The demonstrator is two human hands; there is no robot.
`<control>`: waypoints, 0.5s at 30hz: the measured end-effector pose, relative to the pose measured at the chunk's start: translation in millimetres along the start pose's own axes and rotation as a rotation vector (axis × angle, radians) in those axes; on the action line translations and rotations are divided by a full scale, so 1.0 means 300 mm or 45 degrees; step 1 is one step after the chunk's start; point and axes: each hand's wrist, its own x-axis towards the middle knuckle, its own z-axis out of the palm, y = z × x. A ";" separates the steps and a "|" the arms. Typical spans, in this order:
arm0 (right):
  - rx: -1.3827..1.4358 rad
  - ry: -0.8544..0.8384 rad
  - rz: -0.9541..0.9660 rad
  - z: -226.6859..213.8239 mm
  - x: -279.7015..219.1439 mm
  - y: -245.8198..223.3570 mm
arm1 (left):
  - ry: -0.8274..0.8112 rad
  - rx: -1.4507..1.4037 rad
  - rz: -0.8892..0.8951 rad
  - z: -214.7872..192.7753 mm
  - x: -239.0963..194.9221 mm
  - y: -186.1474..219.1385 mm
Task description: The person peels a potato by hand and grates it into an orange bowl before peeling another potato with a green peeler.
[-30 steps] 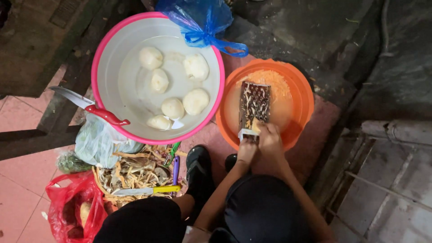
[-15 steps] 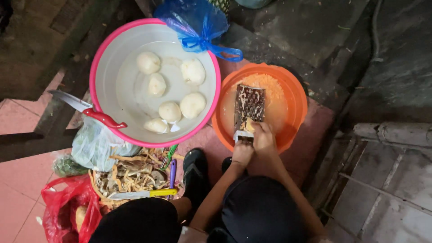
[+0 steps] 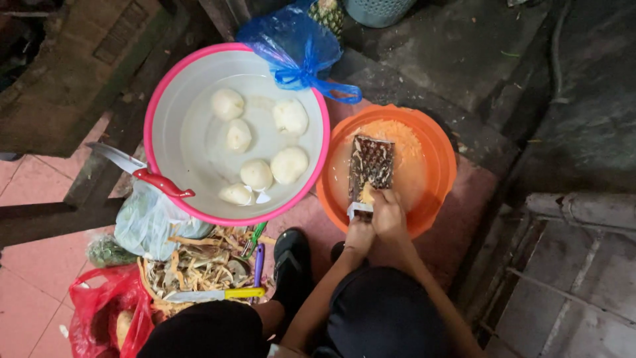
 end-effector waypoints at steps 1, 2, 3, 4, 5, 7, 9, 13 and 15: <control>-0.228 0.086 -0.156 0.005 0.001 0.005 | 0.020 -0.026 -0.014 0.021 0.001 0.006; -0.454 0.177 -0.308 0.009 0.001 0.008 | 0.039 -0.050 -0.019 0.039 0.001 0.008; -0.451 0.179 -0.300 0.034 0.101 0.046 | 0.033 -0.049 -0.013 -0.124 -0.015 0.017; -0.431 0.230 -0.345 0.048 0.230 0.078 | 0.181 -0.145 -0.020 -0.290 0.004 0.012; -0.411 0.280 -0.391 0.060 0.360 0.106 | 0.330 -0.242 -0.023 -0.458 0.018 0.009; -0.387 0.240 -0.418 0.032 0.415 0.087 | 0.364 -0.212 -0.027 -0.413 0.036 -0.024; -0.379 0.158 -0.428 -0.013 0.305 0.067 | 0.376 -0.215 -0.057 -0.379 0.011 0.007; -0.206 0.144 -0.521 -0.032 0.031 -0.017 | 0.217 -0.159 -0.064 -0.017 0.049 -0.017; -0.244 0.185 -0.591 -0.003 -0.109 -0.035 | 0.185 -0.096 -0.073 0.049 -0.070 0.029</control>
